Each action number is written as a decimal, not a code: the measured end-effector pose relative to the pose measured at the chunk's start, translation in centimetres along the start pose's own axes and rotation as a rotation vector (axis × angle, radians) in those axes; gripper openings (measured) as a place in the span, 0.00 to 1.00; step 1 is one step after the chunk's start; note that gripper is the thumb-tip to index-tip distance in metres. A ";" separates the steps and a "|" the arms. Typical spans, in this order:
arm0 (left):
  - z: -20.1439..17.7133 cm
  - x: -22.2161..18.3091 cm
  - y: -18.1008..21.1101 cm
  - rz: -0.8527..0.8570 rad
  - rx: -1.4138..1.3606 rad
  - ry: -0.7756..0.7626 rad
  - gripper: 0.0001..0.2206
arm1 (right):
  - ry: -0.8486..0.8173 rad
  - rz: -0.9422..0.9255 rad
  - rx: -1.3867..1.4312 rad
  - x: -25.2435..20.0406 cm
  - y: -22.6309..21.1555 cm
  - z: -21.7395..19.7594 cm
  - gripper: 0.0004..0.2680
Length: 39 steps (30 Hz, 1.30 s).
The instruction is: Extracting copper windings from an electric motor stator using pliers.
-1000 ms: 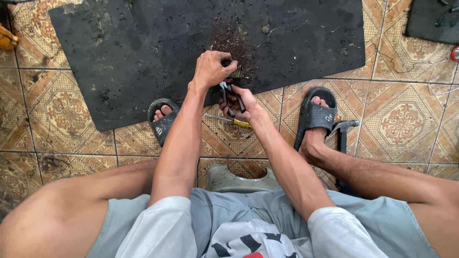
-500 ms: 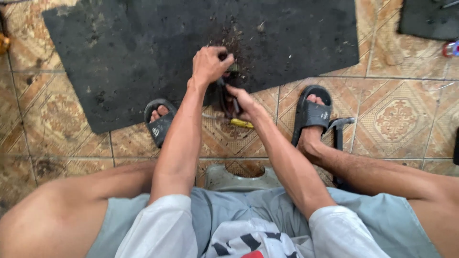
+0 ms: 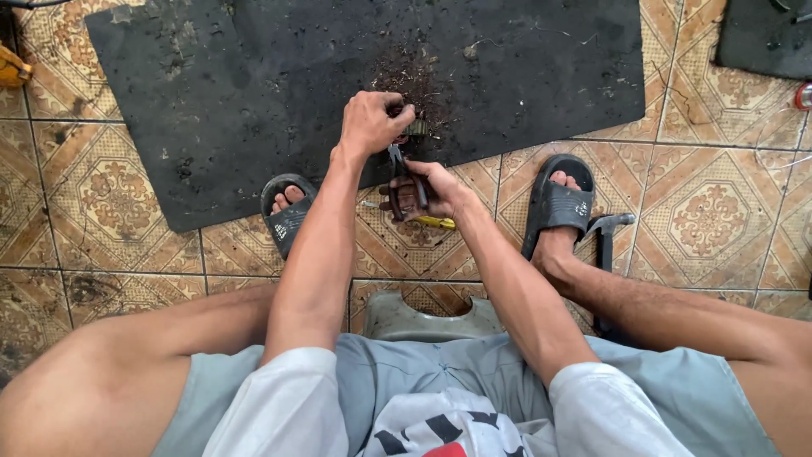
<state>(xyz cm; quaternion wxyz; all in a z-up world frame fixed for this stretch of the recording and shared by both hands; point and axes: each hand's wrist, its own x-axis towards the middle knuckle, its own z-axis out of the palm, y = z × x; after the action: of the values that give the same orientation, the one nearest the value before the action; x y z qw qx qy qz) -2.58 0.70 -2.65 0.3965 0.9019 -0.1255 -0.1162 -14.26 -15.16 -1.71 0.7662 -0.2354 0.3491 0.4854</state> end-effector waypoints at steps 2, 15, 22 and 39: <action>0.0 0.1 0.1 -0.009 0.020 -0.006 0.16 | -0.048 0.021 -0.080 1.1 -0.1 -1.3 0.17; -1.0 -1.3 1.3 0.031 0.030 -0.020 0.15 | 0.011 0.002 0.234 3.2 -1.3 -2.5 0.14; -0.3 -1.5 0.0 0.053 0.064 -0.012 0.17 | -0.041 -0.010 0.369 4.5 -0.1 -3.1 0.16; -0.1 -0.7 0.5 -0.054 0.058 0.008 0.17 | 0.293 -0.250 -0.089 5.1 2.2 0.8 0.14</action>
<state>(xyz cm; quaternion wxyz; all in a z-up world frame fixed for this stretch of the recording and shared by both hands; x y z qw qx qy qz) -3.28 0.65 -2.18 0.3675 0.9166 -0.1028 -0.1194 -14.59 -10.72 -5.17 0.7504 -0.3786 0.4033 0.3617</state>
